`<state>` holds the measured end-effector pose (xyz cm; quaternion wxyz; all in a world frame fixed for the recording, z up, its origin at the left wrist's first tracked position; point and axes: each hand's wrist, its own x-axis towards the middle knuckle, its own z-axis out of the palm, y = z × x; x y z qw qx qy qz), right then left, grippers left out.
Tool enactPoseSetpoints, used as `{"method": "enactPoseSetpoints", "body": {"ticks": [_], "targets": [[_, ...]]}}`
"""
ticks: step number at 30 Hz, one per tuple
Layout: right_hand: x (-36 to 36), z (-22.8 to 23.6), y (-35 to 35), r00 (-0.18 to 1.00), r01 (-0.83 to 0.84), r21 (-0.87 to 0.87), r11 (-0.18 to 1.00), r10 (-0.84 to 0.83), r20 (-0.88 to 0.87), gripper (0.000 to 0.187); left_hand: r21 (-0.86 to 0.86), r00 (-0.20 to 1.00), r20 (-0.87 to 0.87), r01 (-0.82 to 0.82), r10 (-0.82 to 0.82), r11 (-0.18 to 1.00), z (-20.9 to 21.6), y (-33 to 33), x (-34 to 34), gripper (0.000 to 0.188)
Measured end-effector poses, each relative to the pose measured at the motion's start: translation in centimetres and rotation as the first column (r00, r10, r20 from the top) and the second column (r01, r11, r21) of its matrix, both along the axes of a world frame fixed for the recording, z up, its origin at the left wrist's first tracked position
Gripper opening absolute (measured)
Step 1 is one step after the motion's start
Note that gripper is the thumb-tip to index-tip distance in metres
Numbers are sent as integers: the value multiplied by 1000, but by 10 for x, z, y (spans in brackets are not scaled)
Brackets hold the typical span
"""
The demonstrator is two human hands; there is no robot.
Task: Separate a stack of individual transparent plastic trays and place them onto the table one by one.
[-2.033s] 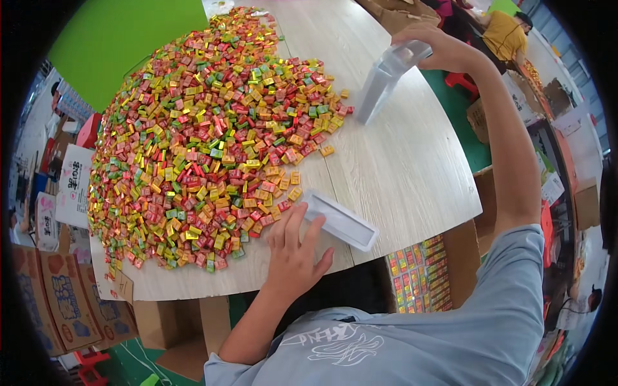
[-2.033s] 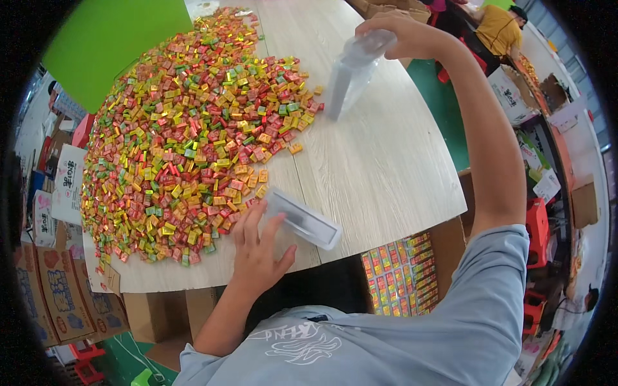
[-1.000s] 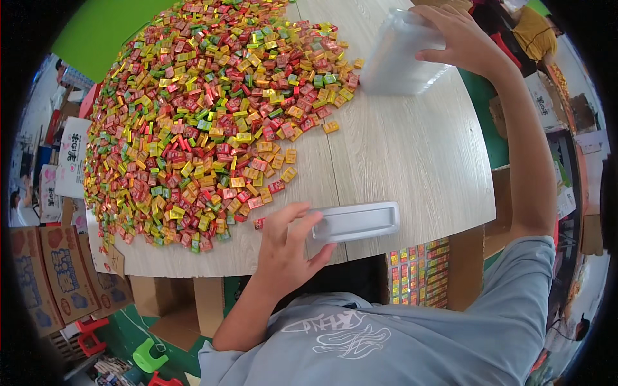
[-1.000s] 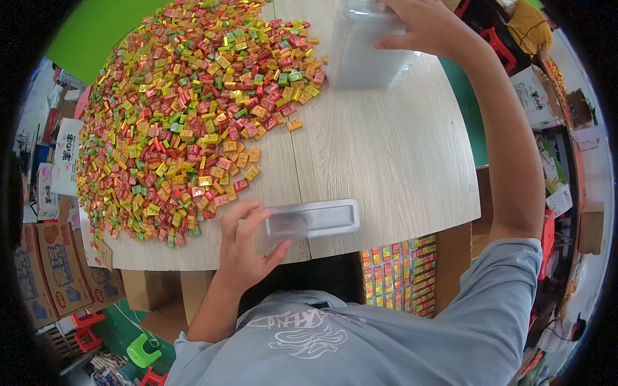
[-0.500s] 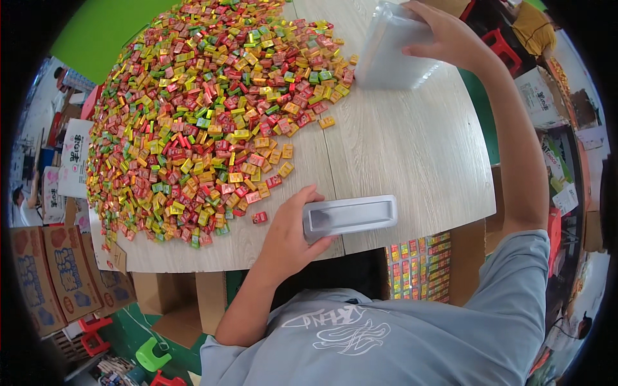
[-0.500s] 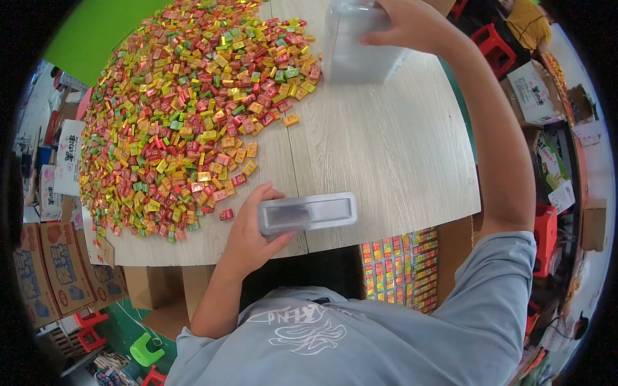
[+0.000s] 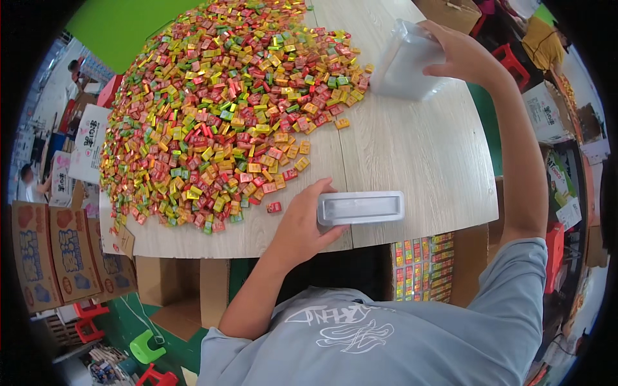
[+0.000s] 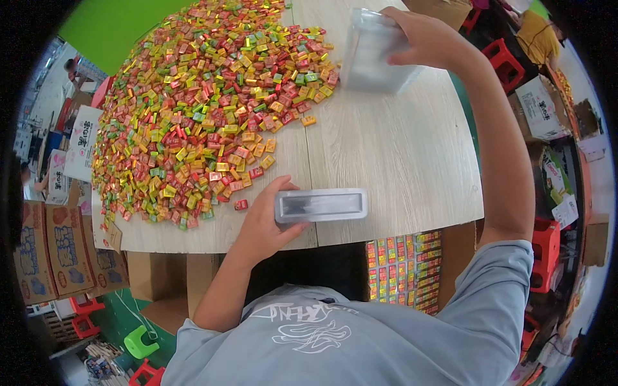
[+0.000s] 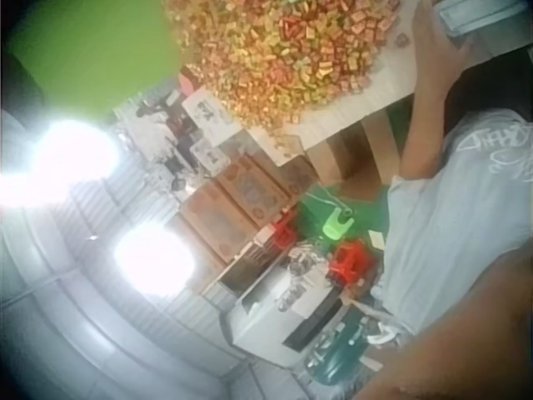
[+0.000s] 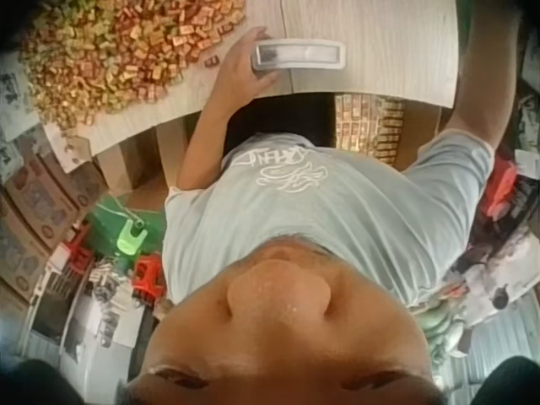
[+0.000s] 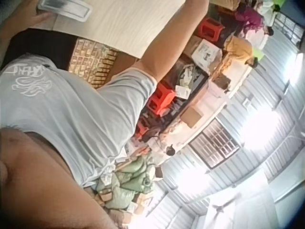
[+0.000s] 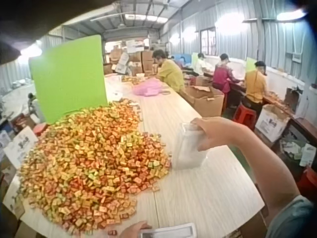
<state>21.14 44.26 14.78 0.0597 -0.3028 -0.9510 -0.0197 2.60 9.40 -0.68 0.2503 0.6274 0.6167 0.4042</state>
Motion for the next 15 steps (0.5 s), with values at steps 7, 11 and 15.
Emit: {"method": "enactPoseSetpoints", "body": {"ticks": [7,11,15], "targets": [[1,14,4,993,41,-79,996,-32,114,74,17,999,38,-17,16,1000,1,-4,-1,83],[10,7,7,998,63,-75,995,-61,27,76,43,996,88,-6,2,999,1,-9,-7,84],[12,7,6,995,95,-126,988,-97,-10,76,86,988,154,4,-17,996,-4,-11,-13,82]]}}
